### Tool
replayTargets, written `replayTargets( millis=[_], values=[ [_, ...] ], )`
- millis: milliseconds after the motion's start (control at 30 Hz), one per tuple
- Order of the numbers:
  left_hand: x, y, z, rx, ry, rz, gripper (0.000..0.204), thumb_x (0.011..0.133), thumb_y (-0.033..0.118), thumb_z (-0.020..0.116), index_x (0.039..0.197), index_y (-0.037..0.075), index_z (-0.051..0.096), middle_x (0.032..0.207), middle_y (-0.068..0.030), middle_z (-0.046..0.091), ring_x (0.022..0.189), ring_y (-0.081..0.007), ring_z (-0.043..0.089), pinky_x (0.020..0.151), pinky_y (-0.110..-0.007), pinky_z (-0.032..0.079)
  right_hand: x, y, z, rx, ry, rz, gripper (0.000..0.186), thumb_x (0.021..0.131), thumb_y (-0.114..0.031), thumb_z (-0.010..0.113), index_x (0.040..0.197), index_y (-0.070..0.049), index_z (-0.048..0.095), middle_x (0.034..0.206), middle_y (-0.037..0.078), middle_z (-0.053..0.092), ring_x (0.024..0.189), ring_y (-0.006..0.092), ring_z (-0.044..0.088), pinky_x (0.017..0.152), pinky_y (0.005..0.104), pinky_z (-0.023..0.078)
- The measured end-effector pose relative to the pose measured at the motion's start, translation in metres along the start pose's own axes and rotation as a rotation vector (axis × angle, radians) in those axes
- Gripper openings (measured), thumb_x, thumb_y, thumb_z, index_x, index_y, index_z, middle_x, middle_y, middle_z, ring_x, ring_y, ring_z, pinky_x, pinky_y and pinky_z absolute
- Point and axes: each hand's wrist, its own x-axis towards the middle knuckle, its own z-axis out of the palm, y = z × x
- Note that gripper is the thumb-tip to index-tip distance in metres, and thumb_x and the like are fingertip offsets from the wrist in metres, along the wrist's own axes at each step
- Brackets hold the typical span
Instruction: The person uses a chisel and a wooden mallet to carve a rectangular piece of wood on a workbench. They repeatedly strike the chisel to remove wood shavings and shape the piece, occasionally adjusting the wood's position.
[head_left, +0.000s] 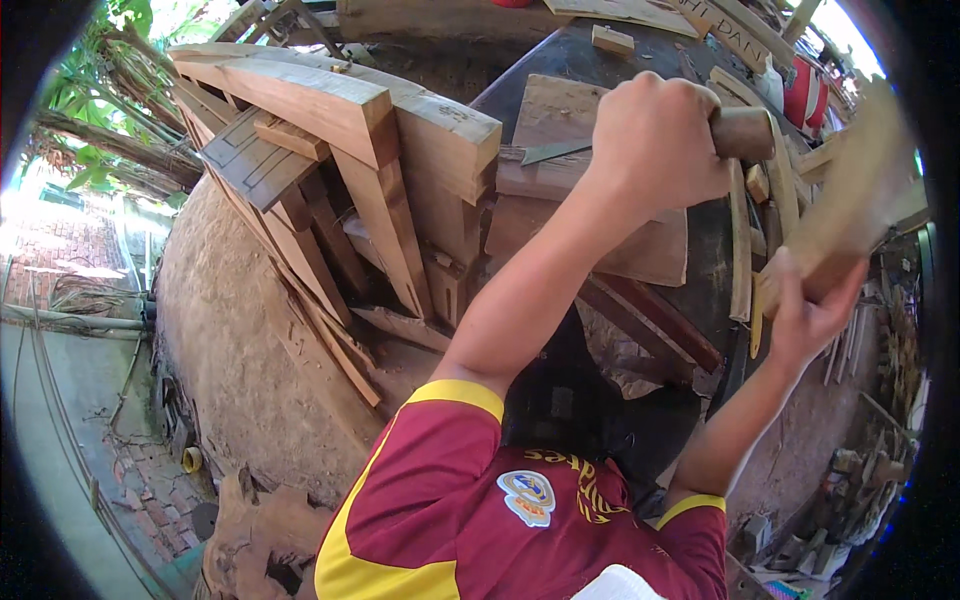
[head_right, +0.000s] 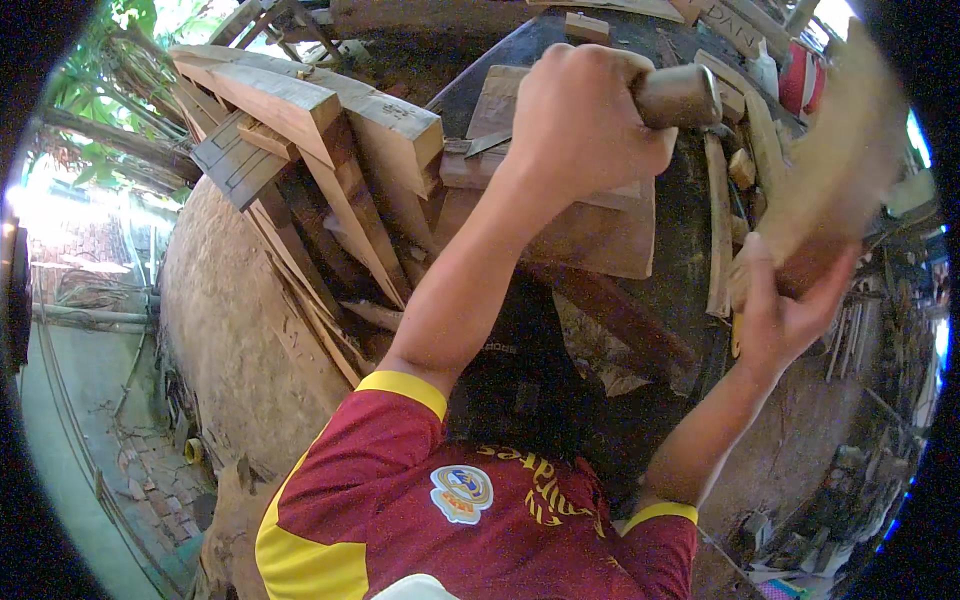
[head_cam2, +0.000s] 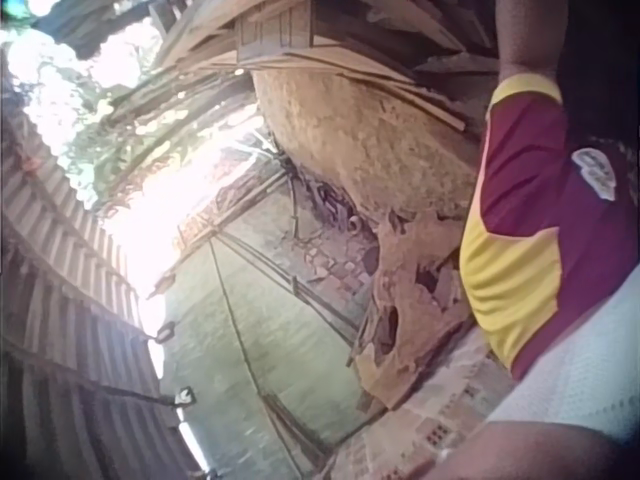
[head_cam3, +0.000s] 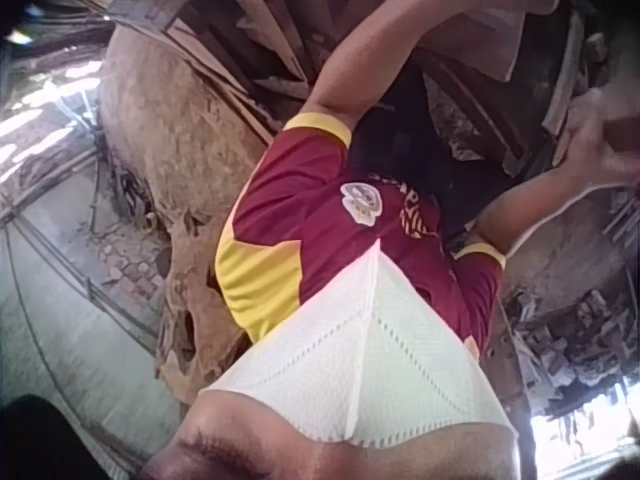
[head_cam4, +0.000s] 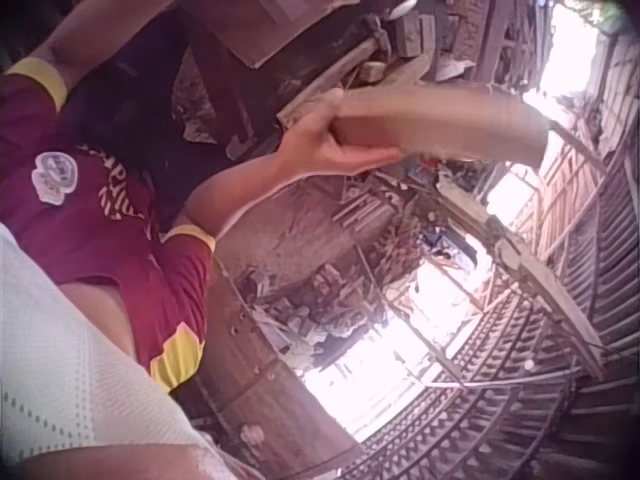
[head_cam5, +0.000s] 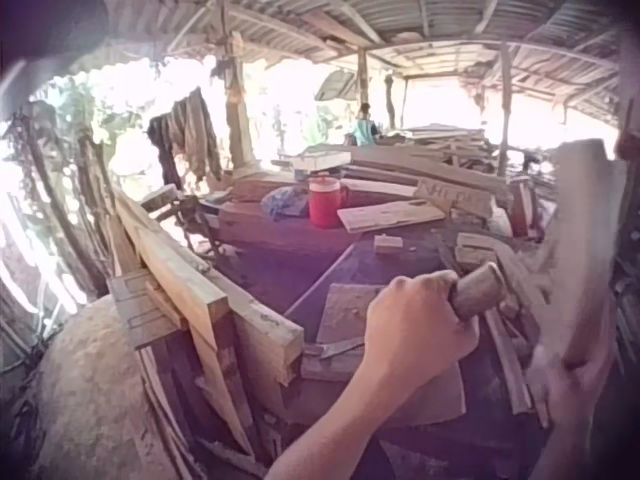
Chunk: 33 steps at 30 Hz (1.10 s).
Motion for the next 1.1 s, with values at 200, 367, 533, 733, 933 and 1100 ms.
replayTargets(
  millis=[200, 367, 533, 733, 933, 1100],
  values=[
    [-0.007, 0.003, 0.010, 0.075, -0.111, 0.005, 0.022, 0.058, 0.027, 0.069, 0.072, 0.009, 0.070, 0.067, -0.0163, 0.065, 0.068, -0.0355, 0.065, 0.067, -0.043, 0.055, -0.027, 0.030, -0.007, -0.334, -0.200, -0.169, 0.081, 0.072, -0.013, 0.078, 0.138, 0.004, 0.035, 0.133, 0.021, 0.048, 0.125, 0.0307, 0.046, 0.105, 0.0418, 0.035],
    [-0.011, 0.002, 0.017, 0.129, -0.164, 0.005, 0.025, 0.058, 0.028, 0.070, 0.077, 0.011, 0.071, 0.070, -0.0156, 0.066, 0.070, -0.0339, 0.067, 0.067, -0.042, 0.055, -0.021, 0.029, -0.011, 0.155, 0.116, 0.201, 0.079, 0.072, -0.015, 0.078, 0.138, 0.002, 0.037, 0.132, 0.023, 0.049, 0.125, 0.0316, 0.047, 0.106, 0.0412, 0.035],
    [-0.008, 0.001, 0.020, 0.208, -0.191, 0.014, 0.027, 0.059, 0.029, 0.070, 0.080, 0.013, 0.073, 0.072, -0.0157, 0.067, 0.071, -0.0341, 0.067, 0.066, -0.042, 0.055, -0.031, 0.023, -0.012, -0.370, -0.363, -0.049, 0.078, 0.071, -0.009, 0.073, 0.139, 0.002, 0.037, 0.135, 0.024, 0.048, 0.128, 0.0302, 0.045, 0.104, 0.0386, 0.038],
    [-0.007, -0.006, 0.014, 0.171, -0.195, -0.036, 0.025, 0.060, 0.027, 0.068, 0.081, 0.014, 0.073, 0.071, -0.0160, 0.066, 0.070, -0.0349, 0.066, 0.066, -0.042, 0.055, -0.016, 0.035, -0.020, -0.008, -0.124, 0.238, 0.080, 0.071, -0.003, 0.073, 0.141, 0.004, 0.034, 0.136, 0.019, 0.047, 0.123, 0.0274, 0.048, 0.102, 0.0373, 0.039],
    [-0.010, -0.008, 0.016, 0.162, -0.180, 0.015, 0.023, 0.058, 0.027, 0.069, 0.077, 0.013, 0.072, 0.066, -0.0138, 0.064, 0.066, -0.0348, 0.065, 0.064, -0.043, 0.054, -0.028, 0.014, 0.002, 0.304, 0.131, 0.424, 0.078, 0.073, 0.006, 0.069, 0.142, 0.003, 0.033, 0.133, 0.016, 0.048, 0.117, 0.0251, 0.051, 0.096, 0.0353, 0.044],
    [-0.011, 0.000, 0.005, 0.050, -0.105, 0.038, 0.022, 0.059, 0.027, 0.070, 0.074, 0.011, 0.069, 0.066, -0.0145, 0.063, 0.067, -0.0355, 0.064, 0.065, -0.043, 0.053, -0.037, 0.003, 0.004, 0.223, -0.003, 0.280, 0.080, 0.071, 0.010, 0.070, 0.142, 0.003, 0.033, 0.134, 0.016, 0.047, 0.118, 0.0255, 0.051, 0.098, 0.0353, 0.043]
  ],
)
